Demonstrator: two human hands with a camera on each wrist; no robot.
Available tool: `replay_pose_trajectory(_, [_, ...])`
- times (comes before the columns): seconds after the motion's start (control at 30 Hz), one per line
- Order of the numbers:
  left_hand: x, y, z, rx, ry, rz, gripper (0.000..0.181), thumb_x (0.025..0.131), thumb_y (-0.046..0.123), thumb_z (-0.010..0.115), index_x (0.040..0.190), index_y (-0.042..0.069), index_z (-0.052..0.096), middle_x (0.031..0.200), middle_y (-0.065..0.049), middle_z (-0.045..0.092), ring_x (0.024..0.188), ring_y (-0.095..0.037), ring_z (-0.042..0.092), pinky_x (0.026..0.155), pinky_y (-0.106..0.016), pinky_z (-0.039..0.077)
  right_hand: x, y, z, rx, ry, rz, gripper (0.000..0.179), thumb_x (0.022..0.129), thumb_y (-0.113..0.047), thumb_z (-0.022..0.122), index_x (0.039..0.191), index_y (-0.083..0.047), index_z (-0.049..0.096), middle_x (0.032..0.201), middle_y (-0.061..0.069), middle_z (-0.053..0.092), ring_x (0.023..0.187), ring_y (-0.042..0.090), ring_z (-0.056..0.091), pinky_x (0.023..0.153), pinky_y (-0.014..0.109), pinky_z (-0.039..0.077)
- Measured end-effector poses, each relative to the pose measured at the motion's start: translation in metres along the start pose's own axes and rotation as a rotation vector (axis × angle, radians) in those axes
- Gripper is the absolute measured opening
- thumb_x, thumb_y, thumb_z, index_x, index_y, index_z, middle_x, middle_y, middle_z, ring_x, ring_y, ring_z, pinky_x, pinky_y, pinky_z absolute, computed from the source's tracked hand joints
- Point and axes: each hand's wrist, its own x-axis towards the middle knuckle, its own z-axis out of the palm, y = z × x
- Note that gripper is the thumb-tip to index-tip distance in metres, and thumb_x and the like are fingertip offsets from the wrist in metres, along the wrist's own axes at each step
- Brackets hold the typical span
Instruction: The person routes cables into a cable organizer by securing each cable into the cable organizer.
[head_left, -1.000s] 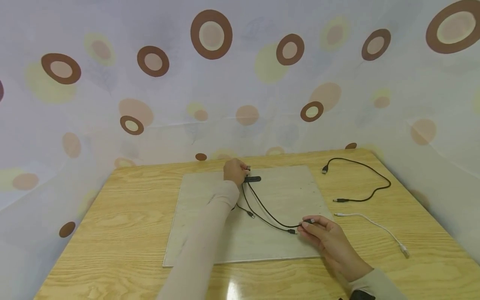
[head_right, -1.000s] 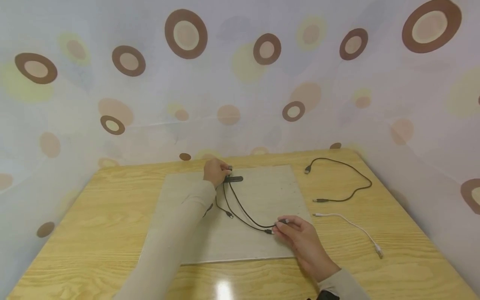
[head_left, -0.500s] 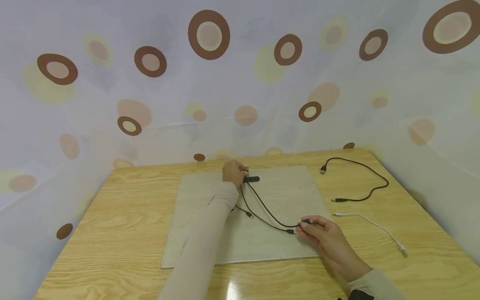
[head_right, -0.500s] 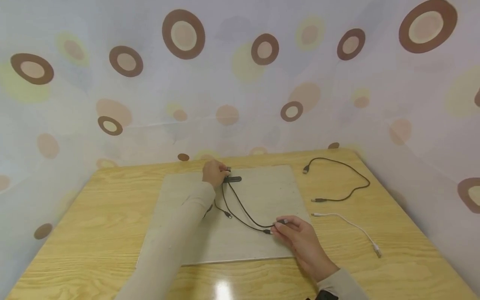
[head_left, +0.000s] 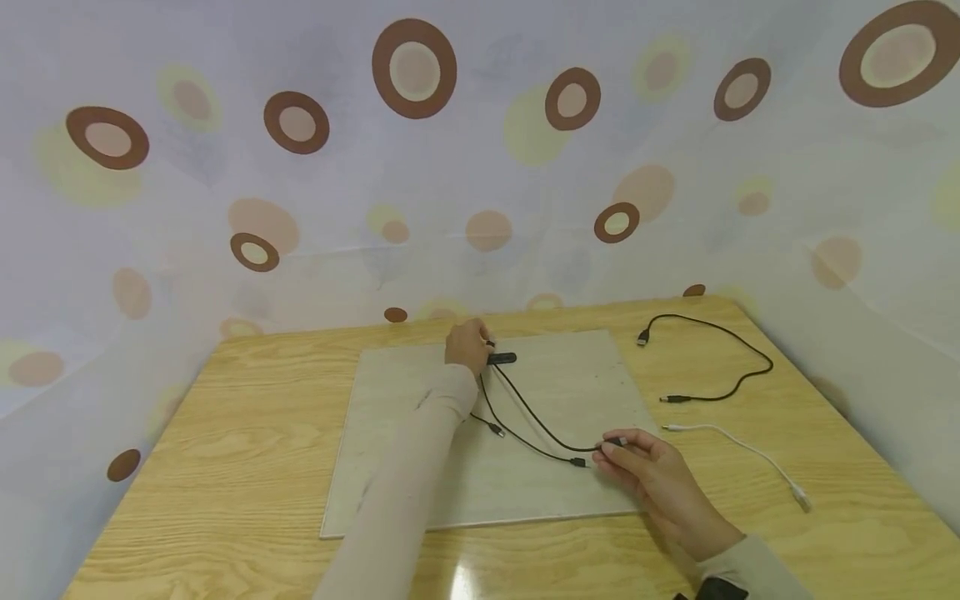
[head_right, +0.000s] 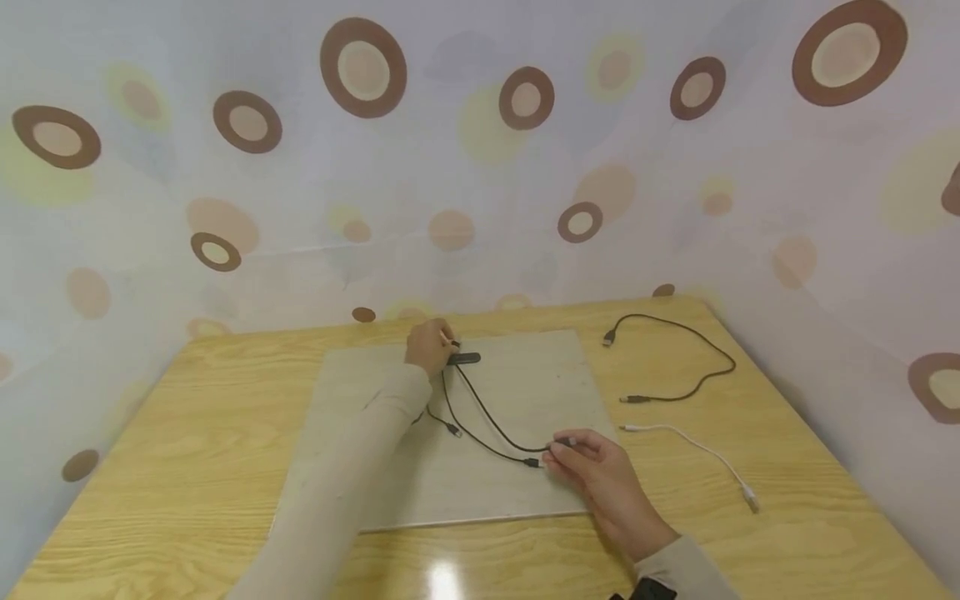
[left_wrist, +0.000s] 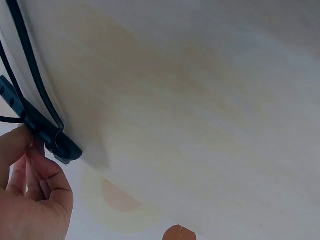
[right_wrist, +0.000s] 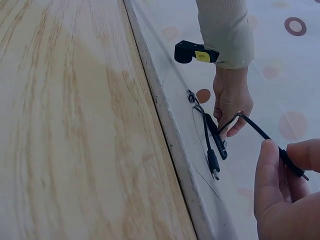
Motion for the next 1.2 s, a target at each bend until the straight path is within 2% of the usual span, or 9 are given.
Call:
replay_pose_trajectory(0.17, [-0.001, -0.002, -0.005, 0.064, -0.025, 0.084, 0.009, 0.081, 0.009, 0.076, 0.074, 0.002, 0.075, 0.088, -0.009, 0.073, 0.083, -0.025, 0.068, 0.075, -0.034, 0.055, 0.001, -0.001, 0.000, -0.010, -0.008, -0.001, 0.018, 0.092, 0.002, 0.060, 0.109, 0.001, 0.056, 0.095, 0.005, 0.067, 0.091, 0.013, 0.068, 0.088, 0.024, 0.052])
replay_pose_trajectory(0.27, [-0.002, -0.006, -0.010, 0.085, -0.078, 0.114, 0.009, 0.082, 0.011, 0.075, 0.080, 0.003, 0.077, 0.091, -0.009, 0.074, 0.087, -0.025, 0.069, 0.078, -0.034, 0.055, 0.000, -0.001, 0.000, -0.006, -0.009, 0.007, 0.018, 0.092, 0.001, 0.060, 0.109, 0.001, 0.056, 0.096, 0.005, 0.067, 0.092, 0.013, 0.068, 0.088, 0.024, 0.052])
replay_pose_trajectory(0.37, [-0.001, -0.009, -0.016, 0.068, -0.146, 0.133, 0.013, 0.085, 0.015, 0.073, 0.090, 0.003, 0.078, 0.097, -0.010, 0.073, 0.092, -0.026, 0.068, 0.080, -0.035, 0.055, 0.000, -0.001, 0.001, -0.003, -0.009, 0.005, 0.016, 0.092, 0.002, 0.060, 0.108, 0.000, 0.057, 0.095, 0.004, 0.067, 0.091, 0.013, 0.068, 0.087, 0.024, 0.052])
replay_pose_trajectory(0.43, [-0.001, -0.011, -0.018, 0.070, -0.189, 0.149, 0.016, 0.086, 0.018, 0.072, 0.093, 0.005, 0.077, 0.100, -0.009, 0.073, 0.092, -0.024, 0.068, 0.078, -0.033, 0.055, 0.000, -0.001, 0.001, 0.003, -0.010, 0.002, 0.014, 0.092, 0.002, 0.060, 0.106, -0.002, 0.058, 0.095, 0.004, 0.067, 0.091, 0.013, 0.068, 0.087, 0.024, 0.052])
replay_pose_trajectory(0.53, [0.000, -0.014, -0.019, 0.090, -0.229, 0.159, 0.018, 0.086, 0.021, 0.072, 0.090, 0.005, 0.078, 0.096, -0.008, 0.074, 0.082, -0.021, 0.067, 0.069, -0.029, 0.053, 0.000, 0.000, 0.001, 0.003, -0.025, -0.004, 0.014, 0.092, 0.003, 0.060, 0.105, -0.003, 0.059, 0.096, 0.005, 0.067, 0.092, 0.013, 0.068, 0.087, 0.023, 0.052])
replay_pose_trajectory(0.67, [-0.002, -0.017, -0.020, 0.149, -0.228, 0.159, 0.018, 0.082, 0.025, 0.076, 0.086, 0.008, 0.079, 0.088, -0.005, 0.074, 0.071, -0.016, 0.061, 0.063, -0.026, 0.050, 0.000, 0.001, 0.001, -0.032, -0.033, 0.001, 0.017, 0.092, 0.001, 0.060, 0.108, 0.000, 0.056, 0.099, 0.005, 0.067, 0.093, 0.013, 0.068, 0.087, 0.023, 0.052])
replay_pose_trajectory(0.83, [-0.004, -0.022, -0.020, 0.247, -0.195, 0.197, 0.021, 0.077, 0.034, 0.078, 0.084, 0.013, 0.077, 0.084, 0.001, 0.072, 0.069, -0.013, 0.059, 0.062, -0.027, 0.048, 0.002, 0.004, 0.001, -0.066, -0.021, 0.030, 0.023, 0.092, -0.002, 0.062, 0.112, 0.002, 0.054, 0.099, 0.004, 0.067, 0.093, 0.013, 0.068, 0.088, 0.024, 0.052])
replay_pose_trajectory(1.0, [-0.007, -0.019, -0.025, 0.227, -0.149, 0.210, 0.027, 0.073, 0.031, 0.082, 0.088, 0.013, 0.068, 0.089, 0.000, 0.066, 0.077, -0.016, 0.060, 0.067, -0.031, 0.049, 0.004, 0.002, 0.002, -0.080, -0.016, 0.028, 0.025, 0.092, -0.003, 0.063, 0.114, 0.003, 0.053, 0.098, 0.003, 0.067, 0.093, 0.012, 0.068, 0.087, 0.023, 0.052])
replay_pose_trajectory(1.2, [-0.010, -0.016, -0.024, 0.234, -0.126, 0.258, 0.023, 0.073, 0.028, 0.081, 0.094, 0.018, 0.077, 0.097, 0.000, 0.068, 0.082, -0.015, 0.062, 0.072, -0.031, 0.052, 0.004, -0.001, 0.002, -0.060, -0.032, 0.013, 0.020, 0.092, -0.002, 0.061, 0.111, 0.001, 0.056, 0.097, 0.003, 0.068, 0.092, 0.012, 0.068, 0.086, 0.023, 0.053])
